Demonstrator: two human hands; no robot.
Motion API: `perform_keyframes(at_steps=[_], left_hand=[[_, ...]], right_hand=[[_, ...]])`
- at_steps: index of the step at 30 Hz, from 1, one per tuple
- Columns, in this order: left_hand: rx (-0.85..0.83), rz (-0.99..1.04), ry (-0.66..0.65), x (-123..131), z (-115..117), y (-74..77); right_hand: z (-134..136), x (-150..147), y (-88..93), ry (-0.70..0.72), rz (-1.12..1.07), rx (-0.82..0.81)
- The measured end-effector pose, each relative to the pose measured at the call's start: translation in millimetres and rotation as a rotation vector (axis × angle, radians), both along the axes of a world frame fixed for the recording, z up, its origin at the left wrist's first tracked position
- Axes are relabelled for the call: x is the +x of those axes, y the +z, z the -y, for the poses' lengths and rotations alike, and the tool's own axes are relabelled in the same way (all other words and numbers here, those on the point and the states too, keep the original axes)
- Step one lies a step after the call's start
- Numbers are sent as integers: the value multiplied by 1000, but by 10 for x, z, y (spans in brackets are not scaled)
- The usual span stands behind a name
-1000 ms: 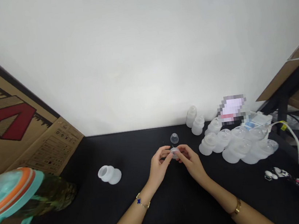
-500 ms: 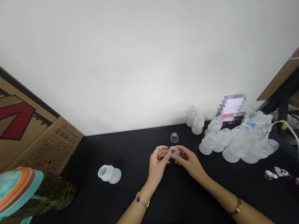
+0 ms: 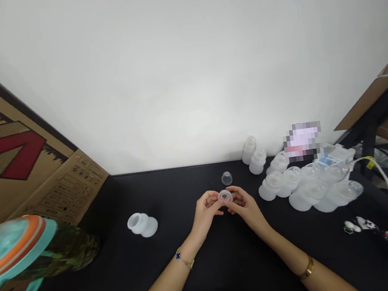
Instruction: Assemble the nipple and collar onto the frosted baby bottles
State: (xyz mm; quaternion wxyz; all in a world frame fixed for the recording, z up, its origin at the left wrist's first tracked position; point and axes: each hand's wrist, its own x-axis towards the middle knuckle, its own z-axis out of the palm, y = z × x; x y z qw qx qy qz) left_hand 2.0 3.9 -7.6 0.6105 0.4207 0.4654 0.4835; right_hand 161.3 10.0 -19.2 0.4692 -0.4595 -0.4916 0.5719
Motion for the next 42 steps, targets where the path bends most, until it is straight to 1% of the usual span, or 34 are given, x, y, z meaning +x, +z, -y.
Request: perform_keyframes(at_steps=[5, 11, 15, 21, 26, 30, 36, 42], left_hand=[[30, -18, -7, 6, 0, 3], [65, -47, -20, 5, 0, -17], [107, -97, -2, 12, 5, -14], [162, -183, 38, 36, 21, -22], [187, -196, 42, 45, 46, -40], [227, -220, 48, 42, 63, -70], [246, -260, 74, 53, 84, -53], [258, -262, 77, 67, 109, -36]], right_hand=[[2, 1, -1, 1, 7, 8], [14, 2, 6, 12, -37, -5], [14, -4, -4, 14, -18, 13], [37, -13, -19, 27, 68, 69], [99, -14, 34, -31, 213, 188], [131, -16, 60, -66, 289, 249], [154, -14, 43, -93, 361, 288], [166, -19, 65, -105, 397, 309]])
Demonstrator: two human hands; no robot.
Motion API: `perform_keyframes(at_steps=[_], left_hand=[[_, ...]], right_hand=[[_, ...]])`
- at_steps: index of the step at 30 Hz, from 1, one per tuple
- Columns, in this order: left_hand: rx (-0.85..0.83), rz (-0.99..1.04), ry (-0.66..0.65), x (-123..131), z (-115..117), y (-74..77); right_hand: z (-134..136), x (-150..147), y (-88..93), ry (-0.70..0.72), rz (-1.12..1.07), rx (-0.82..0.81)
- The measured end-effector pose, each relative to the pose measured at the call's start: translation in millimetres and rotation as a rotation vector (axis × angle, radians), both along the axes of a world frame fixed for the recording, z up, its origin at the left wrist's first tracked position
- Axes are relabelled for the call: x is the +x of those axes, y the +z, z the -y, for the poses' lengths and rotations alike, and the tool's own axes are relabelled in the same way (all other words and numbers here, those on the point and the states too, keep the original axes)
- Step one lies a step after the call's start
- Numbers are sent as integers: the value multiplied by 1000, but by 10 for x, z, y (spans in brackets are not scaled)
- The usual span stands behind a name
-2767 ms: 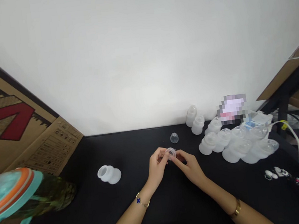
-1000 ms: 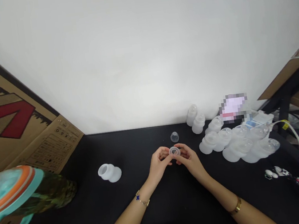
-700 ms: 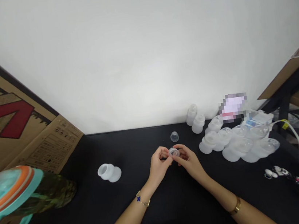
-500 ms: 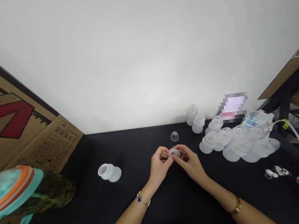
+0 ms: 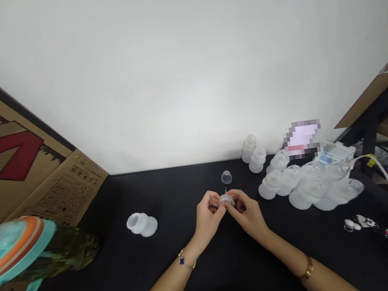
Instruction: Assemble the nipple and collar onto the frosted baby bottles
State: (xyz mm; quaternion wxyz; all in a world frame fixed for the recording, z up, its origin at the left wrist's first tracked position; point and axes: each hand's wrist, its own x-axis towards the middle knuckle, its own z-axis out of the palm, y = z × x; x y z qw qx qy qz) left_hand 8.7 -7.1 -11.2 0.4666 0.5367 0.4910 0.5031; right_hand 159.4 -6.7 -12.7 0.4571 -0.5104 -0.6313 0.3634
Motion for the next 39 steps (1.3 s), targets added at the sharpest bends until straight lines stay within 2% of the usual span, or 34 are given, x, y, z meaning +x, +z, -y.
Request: perform_keyframes(at_steps=[12, 19, 28, 39], left_hand=[[13, 4, -2, 1, 8, 5], [-108, 180, -72, 4, -15, 14], [-210, 295, -69, -27, -69, 55], [-260, 286, -111, -41, -85, 59]], right_hand=[[6, -4, -5, 3, 28, 7], [-26, 23, 15, 33, -57, -26], [-55, 25, 27, 60, -238, -137], [-72, 28, -2, 77, -321, -159]])
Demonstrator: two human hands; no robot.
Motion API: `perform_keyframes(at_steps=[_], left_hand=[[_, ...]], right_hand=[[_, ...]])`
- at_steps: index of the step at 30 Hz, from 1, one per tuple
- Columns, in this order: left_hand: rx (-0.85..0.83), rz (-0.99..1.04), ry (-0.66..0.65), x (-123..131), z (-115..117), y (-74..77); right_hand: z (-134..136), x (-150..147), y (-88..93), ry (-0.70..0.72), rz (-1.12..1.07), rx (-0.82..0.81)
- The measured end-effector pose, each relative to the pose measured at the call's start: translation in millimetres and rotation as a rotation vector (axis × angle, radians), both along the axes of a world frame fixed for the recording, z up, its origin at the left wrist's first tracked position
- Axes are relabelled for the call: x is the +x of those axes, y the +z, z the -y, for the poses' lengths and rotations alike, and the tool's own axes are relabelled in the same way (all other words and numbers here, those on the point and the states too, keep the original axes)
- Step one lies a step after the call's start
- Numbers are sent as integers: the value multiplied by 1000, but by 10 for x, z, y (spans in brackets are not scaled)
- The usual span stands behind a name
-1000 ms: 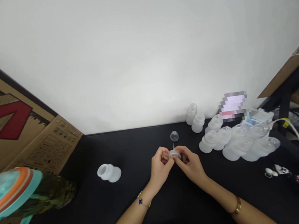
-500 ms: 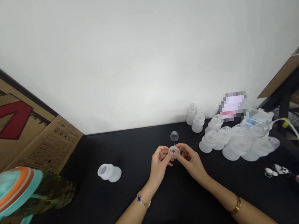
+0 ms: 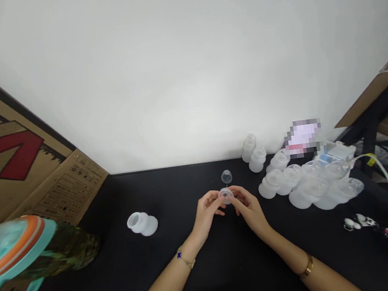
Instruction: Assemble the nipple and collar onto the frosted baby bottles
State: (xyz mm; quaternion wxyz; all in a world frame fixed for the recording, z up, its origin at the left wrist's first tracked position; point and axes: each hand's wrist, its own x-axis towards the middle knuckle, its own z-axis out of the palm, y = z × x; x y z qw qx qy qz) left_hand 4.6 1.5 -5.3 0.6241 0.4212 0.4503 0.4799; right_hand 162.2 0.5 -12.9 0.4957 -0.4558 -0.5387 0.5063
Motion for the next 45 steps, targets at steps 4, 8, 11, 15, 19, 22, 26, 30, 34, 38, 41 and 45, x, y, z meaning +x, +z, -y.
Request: perform_keyframes(at_steps=[4, 8, 11, 15, 19, 22, 26, 30, 34, 38, 41, 45], left_hand=[[18, 12, 20, 1, 6, -5], [32, 2, 41, 4, 4, -20], [49, -59, 40, 13, 6, -23], [103, -195, 40, 31, 17, -34], [187, -301, 45, 31, 30, -64], [243, -358, 44, 26, 46, -52], [263, -389, 35, 37, 67, -5], [273, -389, 22, 51, 77, 3], [315, -414, 16, 54, 81, -5], [345, -450, 6, 57, 90, 8], [363, -484, 1, 59, 94, 18], [377, -522, 2, 50, 88, 11]], right_hand=[[2, 6, -4, 18, 32, 1], [10, 9, -5, 33, 87, 34], [10, 3, -4, 6, 118, 46], [5, -9, 4, -31, 148, 53], [-1, -14, -5, -55, 158, 56], [-7, -9, -31, -75, 178, 74], [-4, 5, -53, -90, 206, 94], [2, 11, -45, -101, 208, 99], [0, 10, -35, -105, 212, 93], [0, 13, -36, -114, 226, 93], [4, 19, -32, -105, 217, 89], [2, 20, -21, -80, 194, 84]])
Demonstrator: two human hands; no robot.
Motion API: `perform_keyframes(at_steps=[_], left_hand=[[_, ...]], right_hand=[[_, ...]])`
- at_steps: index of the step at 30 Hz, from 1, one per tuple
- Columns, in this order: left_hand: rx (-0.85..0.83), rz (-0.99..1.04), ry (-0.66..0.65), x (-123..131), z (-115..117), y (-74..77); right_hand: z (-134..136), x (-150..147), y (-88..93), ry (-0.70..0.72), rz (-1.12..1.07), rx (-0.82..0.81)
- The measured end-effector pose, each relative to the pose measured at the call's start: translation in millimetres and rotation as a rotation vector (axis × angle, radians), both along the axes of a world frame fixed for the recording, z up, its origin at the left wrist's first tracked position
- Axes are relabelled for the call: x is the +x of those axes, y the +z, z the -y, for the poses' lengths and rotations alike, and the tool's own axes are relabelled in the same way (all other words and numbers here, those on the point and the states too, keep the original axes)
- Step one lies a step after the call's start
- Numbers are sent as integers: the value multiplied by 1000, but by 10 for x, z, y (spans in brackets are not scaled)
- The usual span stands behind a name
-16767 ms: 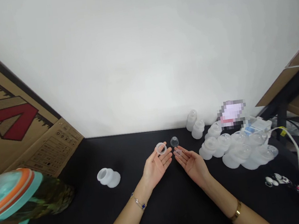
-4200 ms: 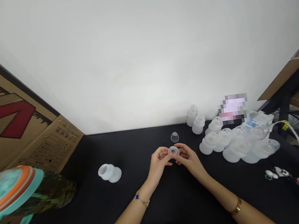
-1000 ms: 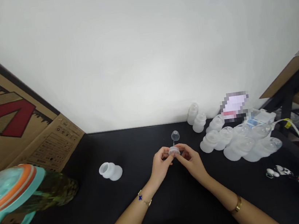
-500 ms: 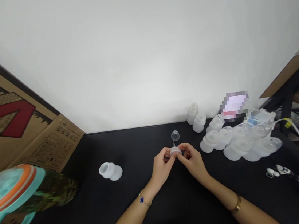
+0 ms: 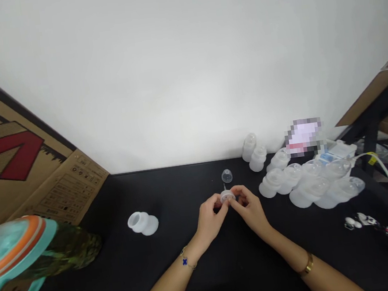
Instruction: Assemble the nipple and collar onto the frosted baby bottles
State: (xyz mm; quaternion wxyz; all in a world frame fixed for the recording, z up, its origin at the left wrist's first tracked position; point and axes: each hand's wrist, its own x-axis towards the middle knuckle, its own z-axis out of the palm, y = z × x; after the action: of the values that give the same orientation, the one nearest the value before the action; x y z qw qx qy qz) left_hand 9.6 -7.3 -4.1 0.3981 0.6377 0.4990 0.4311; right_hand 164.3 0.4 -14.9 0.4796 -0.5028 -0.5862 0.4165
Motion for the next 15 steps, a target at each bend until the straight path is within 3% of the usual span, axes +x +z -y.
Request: perform_keyframes(at_steps=[15], left_hand=[[43, -22, 66, -47, -27, -40]], right_hand=[[20, -22, 46, 79, 92, 4]])
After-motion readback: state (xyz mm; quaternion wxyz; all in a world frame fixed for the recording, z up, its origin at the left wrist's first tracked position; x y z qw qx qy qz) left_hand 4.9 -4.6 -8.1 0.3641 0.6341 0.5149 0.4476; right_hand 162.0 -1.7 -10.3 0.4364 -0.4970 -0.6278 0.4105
